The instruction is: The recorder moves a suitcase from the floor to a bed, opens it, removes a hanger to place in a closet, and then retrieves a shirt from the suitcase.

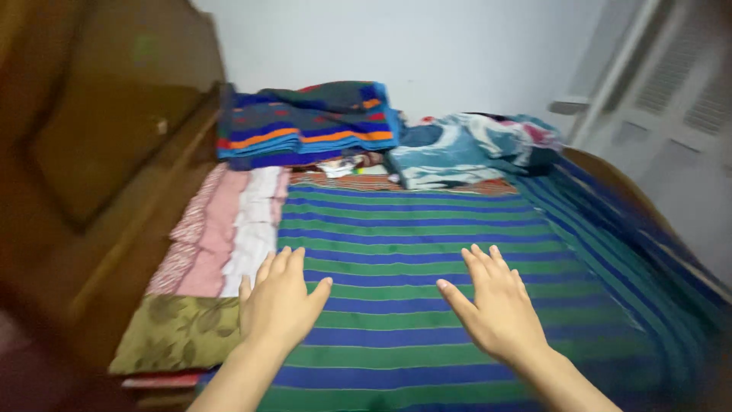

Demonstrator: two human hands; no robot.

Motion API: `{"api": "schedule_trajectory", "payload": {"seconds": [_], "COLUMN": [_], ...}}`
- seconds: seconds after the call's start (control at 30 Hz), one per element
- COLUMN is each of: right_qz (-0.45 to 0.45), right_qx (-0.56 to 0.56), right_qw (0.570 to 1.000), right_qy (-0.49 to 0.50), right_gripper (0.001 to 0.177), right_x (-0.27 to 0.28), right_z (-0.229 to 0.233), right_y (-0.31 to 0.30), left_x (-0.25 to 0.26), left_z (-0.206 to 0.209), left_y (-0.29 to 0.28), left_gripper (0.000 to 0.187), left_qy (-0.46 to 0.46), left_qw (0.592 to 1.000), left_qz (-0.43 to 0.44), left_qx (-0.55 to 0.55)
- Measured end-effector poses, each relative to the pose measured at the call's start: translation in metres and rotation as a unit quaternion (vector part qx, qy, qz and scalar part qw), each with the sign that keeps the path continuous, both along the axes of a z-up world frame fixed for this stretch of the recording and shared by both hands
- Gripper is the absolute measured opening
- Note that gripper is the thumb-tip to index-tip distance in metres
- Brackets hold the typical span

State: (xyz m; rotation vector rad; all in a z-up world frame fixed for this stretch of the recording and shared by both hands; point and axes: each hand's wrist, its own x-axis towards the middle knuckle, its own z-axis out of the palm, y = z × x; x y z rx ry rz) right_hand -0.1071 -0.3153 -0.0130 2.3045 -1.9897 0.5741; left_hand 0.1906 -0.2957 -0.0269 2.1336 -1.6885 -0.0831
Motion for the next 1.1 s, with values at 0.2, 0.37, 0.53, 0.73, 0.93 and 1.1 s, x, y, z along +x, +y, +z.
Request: {"api": "schedule_trajectory", "payload": {"seconds": [0.2,0.37,0.53,0.73,0.93,1.1], "right_qz": [0.122,0.237,0.377,0.551,0.679,0.730], "right_qx": [-0.005,-0.001,-0.019,-0.050,-0.007,0.036], "right_qw": [0.992,0.971,0.925,0.833,0.733,0.680], "right_qy": [0.021,0.031,0.032,0.030,0.023,0.055], "right_gripper": [0.078,0.080,0.079,0.082,0.081,0.079], "right_x": [0.051,0.120,0.199,0.299,0.375,0.405], "right_z": [-0.001,-0.003,-0.006,-0.013,-0.033,-0.049], "right_y": [-0.045,-0.069,-0.077,-0.071,-0.029,0.024], "left_x": [0.039,0.072,0.105,0.134,0.128,0.105], "left_z": [0.013,0.016,0.008,0.010,0.001,-0.001], "left_y": [0.028,0.070,0.116,0.177,0.237,0.266], "left_gripper": [0.073,0.070,0.075,0.076,0.075,0.072], "left_qy": [0.017,0.015,0.024,0.023,0.013,0.078], "left_qw": [0.995,0.980,0.947,0.900,0.857,0.816], "left_qz": [0.097,0.195,0.319,0.433,0.506,0.550], "left_qx": [-0.008,0.028,0.010,0.036,0.090,0.160]}}
